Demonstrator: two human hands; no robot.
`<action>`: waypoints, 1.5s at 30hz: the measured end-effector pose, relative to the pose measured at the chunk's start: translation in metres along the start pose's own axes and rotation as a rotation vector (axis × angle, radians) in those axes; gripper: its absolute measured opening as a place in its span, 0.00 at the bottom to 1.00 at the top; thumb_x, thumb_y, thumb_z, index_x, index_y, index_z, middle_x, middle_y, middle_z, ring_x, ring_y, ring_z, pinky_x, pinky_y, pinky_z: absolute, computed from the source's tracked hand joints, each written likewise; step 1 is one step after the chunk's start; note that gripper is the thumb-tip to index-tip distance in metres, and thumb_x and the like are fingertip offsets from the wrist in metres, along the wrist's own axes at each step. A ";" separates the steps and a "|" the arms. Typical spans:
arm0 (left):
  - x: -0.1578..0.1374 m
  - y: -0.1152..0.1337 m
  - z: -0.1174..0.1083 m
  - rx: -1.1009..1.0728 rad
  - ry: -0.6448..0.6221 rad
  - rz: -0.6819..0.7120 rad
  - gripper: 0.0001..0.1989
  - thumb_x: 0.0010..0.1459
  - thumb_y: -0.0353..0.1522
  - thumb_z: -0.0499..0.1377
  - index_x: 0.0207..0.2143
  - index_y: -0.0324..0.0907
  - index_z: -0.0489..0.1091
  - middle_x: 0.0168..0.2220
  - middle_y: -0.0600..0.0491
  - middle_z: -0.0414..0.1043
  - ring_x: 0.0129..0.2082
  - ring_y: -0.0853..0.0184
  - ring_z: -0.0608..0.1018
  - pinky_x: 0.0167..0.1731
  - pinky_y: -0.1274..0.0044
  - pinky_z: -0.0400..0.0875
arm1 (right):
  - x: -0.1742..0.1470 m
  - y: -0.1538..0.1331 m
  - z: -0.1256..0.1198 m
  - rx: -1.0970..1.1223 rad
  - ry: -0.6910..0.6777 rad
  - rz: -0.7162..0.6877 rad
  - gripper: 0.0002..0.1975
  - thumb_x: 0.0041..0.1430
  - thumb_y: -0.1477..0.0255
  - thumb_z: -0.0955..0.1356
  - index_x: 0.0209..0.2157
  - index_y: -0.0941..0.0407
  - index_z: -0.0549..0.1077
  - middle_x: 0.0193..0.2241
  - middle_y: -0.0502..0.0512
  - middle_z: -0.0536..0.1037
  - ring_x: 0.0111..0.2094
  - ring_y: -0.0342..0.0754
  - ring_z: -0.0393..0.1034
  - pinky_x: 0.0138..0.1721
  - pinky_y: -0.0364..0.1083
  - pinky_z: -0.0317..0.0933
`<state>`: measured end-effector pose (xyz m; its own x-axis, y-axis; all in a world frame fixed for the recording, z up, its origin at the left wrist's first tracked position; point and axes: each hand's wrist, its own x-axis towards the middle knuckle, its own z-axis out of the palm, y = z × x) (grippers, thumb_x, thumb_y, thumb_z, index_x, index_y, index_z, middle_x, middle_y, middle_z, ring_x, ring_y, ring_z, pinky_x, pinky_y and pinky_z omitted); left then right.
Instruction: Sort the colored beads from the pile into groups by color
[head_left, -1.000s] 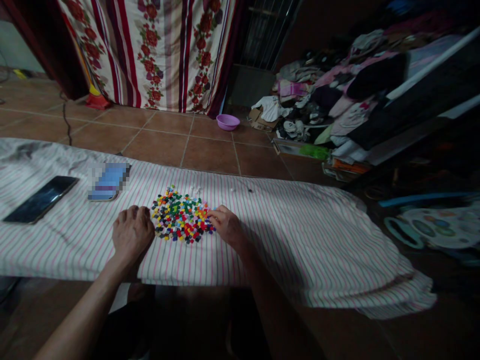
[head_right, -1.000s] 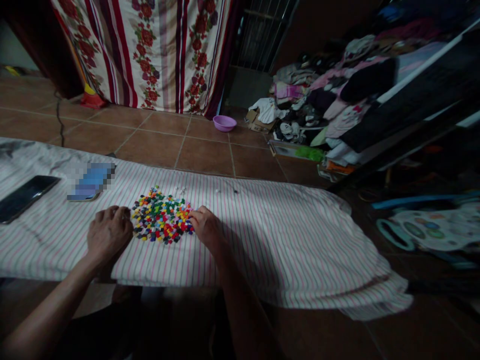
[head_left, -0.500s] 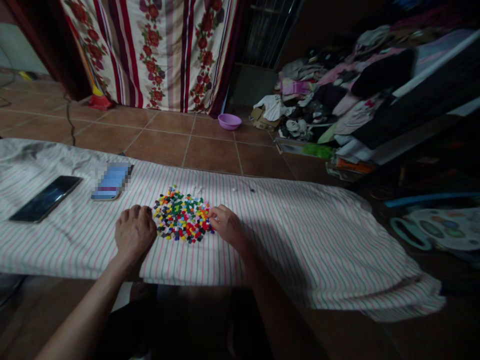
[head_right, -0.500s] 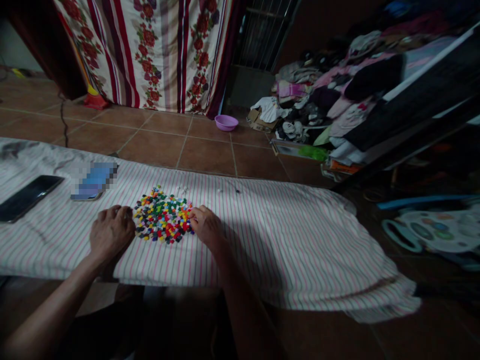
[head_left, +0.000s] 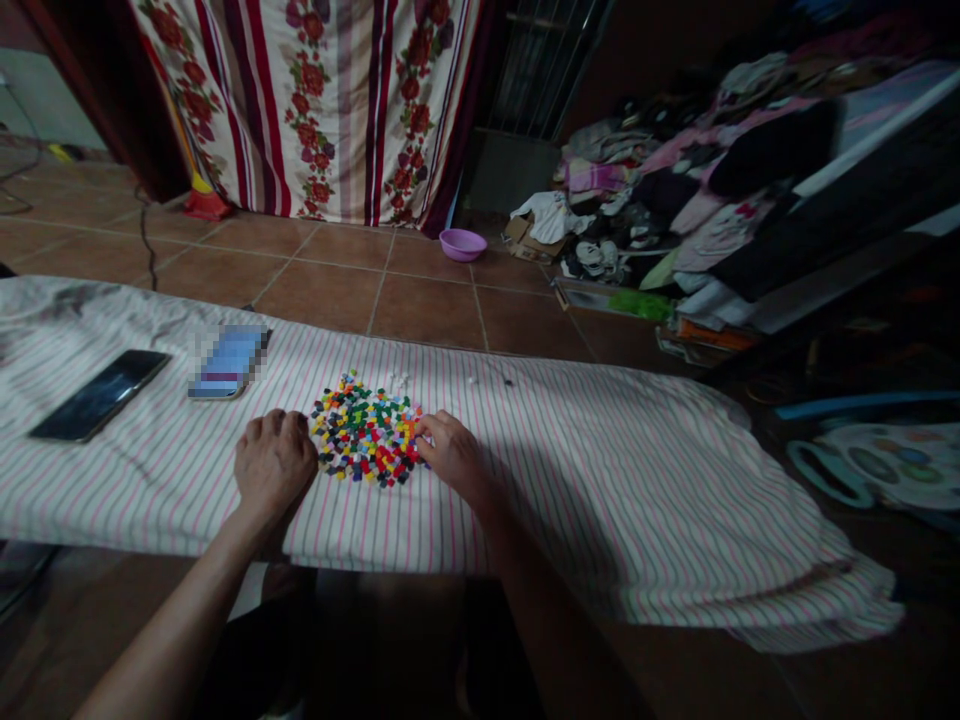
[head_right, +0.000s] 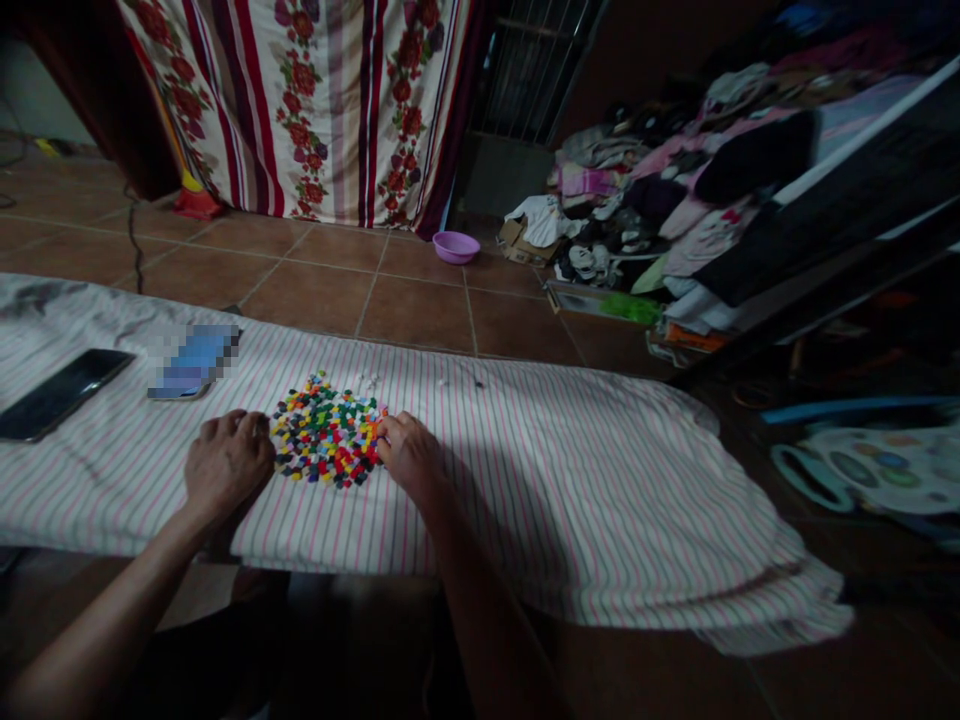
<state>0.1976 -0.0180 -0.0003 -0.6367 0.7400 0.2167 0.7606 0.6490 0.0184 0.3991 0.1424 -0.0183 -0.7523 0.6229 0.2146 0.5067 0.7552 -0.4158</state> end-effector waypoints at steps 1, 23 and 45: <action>0.000 0.000 -0.001 -0.005 0.004 0.001 0.19 0.62 0.35 0.45 0.47 0.40 0.71 0.48 0.43 0.71 0.47 0.55 0.70 0.41 0.68 0.62 | 0.000 0.000 0.000 -0.005 0.003 -0.005 0.06 0.56 0.80 0.67 0.34 0.55 0.74 0.33 0.54 0.75 0.38 0.48 0.69 0.42 0.44 0.61; 0.002 0.003 0.013 -0.025 0.065 -0.055 0.16 0.61 0.34 0.47 0.44 0.40 0.71 0.46 0.45 0.71 0.47 0.55 0.69 0.42 0.68 0.60 | -0.002 0.026 -0.002 0.064 0.167 -0.079 0.08 0.59 0.78 0.66 0.36 0.54 0.77 0.34 0.54 0.78 0.38 0.49 0.71 0.43 0.46 0.62; -0.001 0.008 0.002 -0.054 -0.002 -0.045 0.17 0.62 0.34 0.47 0.45 0.38 0.70 0.48 0.41 0.70 0.48 0.53 0.70 0.44 0.65 0.64 | -0.021 0.129 -0.068 0.041 0.514 0.501 0.14 0.53 0.72 0.63 0.35 0.55 0.79 0.31 0.55 0.79 0.34 0.48 0.71 0.40 0.45 0.65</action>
<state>0.2037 -0.0129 -0.0023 -0.6709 0.7103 0.2128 0.7366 0.6714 0.0812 0.5092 0.2406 -0.0164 -0.1349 0.9176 0.3739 0.7157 0.3512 -0.6037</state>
